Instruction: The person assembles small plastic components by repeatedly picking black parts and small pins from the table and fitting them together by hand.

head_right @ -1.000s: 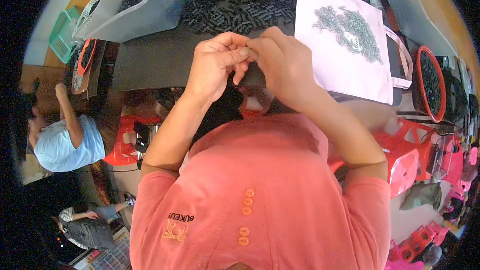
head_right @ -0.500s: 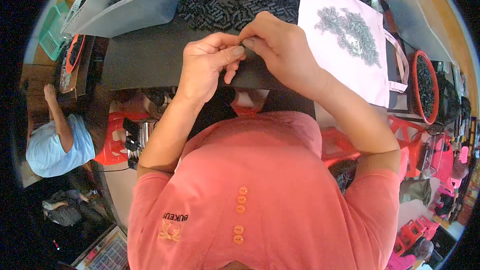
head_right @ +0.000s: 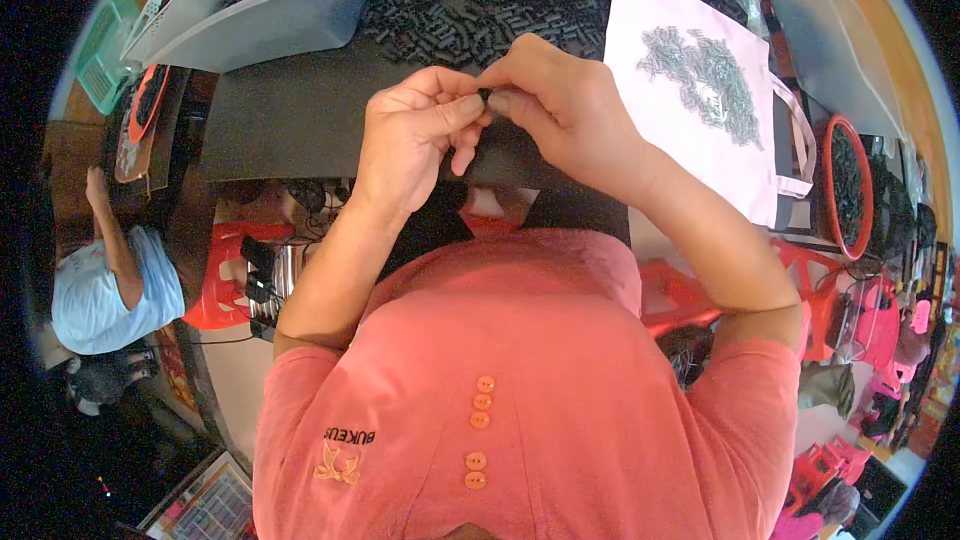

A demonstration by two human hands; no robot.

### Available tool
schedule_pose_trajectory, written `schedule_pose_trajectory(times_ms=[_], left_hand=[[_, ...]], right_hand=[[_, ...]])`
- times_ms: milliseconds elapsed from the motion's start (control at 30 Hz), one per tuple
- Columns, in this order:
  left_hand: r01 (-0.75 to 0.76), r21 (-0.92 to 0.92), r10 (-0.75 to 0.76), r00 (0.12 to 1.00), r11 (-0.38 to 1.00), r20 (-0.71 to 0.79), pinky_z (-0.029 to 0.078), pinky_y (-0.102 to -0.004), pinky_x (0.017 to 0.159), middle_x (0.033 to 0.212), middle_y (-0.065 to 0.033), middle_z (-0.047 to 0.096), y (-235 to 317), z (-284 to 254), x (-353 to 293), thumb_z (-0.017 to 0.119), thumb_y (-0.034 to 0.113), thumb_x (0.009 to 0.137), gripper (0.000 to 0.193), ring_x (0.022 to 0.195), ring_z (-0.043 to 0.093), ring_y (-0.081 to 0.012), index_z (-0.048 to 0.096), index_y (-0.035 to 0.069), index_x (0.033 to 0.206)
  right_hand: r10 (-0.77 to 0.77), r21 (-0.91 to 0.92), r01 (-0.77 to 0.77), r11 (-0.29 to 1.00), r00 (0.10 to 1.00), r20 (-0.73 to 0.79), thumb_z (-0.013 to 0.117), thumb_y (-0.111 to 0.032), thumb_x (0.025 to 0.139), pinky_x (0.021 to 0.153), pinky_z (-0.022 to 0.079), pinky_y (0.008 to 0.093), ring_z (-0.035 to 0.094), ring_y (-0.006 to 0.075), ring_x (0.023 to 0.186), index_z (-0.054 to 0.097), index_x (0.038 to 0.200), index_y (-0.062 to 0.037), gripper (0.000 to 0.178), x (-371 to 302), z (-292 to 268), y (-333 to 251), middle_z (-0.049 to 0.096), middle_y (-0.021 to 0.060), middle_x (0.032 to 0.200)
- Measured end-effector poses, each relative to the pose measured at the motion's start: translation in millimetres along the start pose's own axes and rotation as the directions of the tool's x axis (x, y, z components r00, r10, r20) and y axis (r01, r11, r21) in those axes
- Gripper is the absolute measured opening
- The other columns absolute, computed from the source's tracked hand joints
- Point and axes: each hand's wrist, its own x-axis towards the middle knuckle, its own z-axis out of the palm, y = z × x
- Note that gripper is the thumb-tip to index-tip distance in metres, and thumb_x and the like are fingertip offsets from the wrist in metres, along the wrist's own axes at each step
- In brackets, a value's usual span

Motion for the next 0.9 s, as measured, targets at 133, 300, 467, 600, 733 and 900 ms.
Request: schedule_pose_trajectory(times_ms=[133,300,467,600,733,900], left_hand=[[-0.009,-0.020,0.009,1.000,1.000,-0.003,0.044,-0.0220,0.044,0.078,-0.0096,0.065,-1,1,-1,0.064,0.002,0.088,0.010,0.058,0.058,-0.0108,0.062,-0.003,0.096],[-0.058,0.066,0.055,0.998,0.996,0.043,0.045,-0.0232,0.049,0.081,-0.0094,0.065,-6,-1,-1,0.063,0.002,0.088,0.008,0.059,0.057,-0.0119,0.063,-0.003,0.095],[-0.091,0.079,0.086,0.994,0.993,0.066,0.045,-0.0222,0.050,0.080,-0.0080,0.063,-6,-2,-4,0.062,0.003,0.090,0.012,0.059,0.056,-0.0107,0.063,-0.004,0.099],[-0.114,0.095,0.105,0.990,0.989,0.095,0.044,-0.0214,0.051,0.080,-0.0069,0.063,-6,-3,-5,0.060,0.004,0.091,0.016,0.059,0.055,-0.0094,0.063,-0.004,0.104],[-0.141,0.081,0.134,0.987,0.987,0.093,0.044,-0.0196,0.048,0.078,-0.0046,0.061,-7,-2,-4,0.062,0.001,0.088,0.013,0.061,0.054,-0.0069,0.065,-0.004,0.099],[-0.153,0.093,0.144,0.985,0.984,0.097,0.042,-0.0190,0.047,0.078,-0.0042,0.060,-7,-3,-3,0.062,0.000,0.087,0.010,0.058,0.053,-0.0063,0.064,-0.003,0.097]], right_hand=[[-0.106,-0.071,0.108,0.992,0.994,0.025,0.065,0.000,0.080,0.064,0.049,0.0343,0.062,0.0300,0.074,0.064,0.094,-0.0030,0.014,18,-8,16,0.057,0.0122,0.079],[-0.169,-0.259,0.158,0.953,0.985,-0.021,0.064,-0.015,0.081,0.069,0.052,0.0404,0.067,0.0319,0.080,0.069,0.090,-0.0079,0.013,78,-6,63,0.068,0.0117,0.088],[0.036,-0.554,0.070,0.829,0.983,0.179,0.068,-0.017,0.077,0.072,0.051,0.0413,0.067,0.0307,0.082,0.069,0.094,-0.0090,0.019,114,10,72,0.069,0.0117,0.084],[0.077,-0.632,0.116,0.767,0.960,0.270,0.070,-0.019,0.074,0.070,0.051,0.0422,0.067,0.0310,0.081,0.070,0.092,-0.0089,0.020,124,13,69,0.070,0.0113,0.082],[0.114,-0.652,0.118,0.749,0.947,0.301,0.070,-0.019,0.074,0.071,0.051,0.0423,0.067,0.0312,0.081,0.070,0.091,-0.0090,0.020,127,12,66,0.070,0.0116,0.083],[0.113,-0.708,0.144,0.691,0.946,0.303,0.069,-0.016,0.073,0.071,0.051,0.0436,0.066,0.0330,0.080,0.068,0.087,-0.0079,0.016,126,19,63,0.068,0.0129,0.080]])
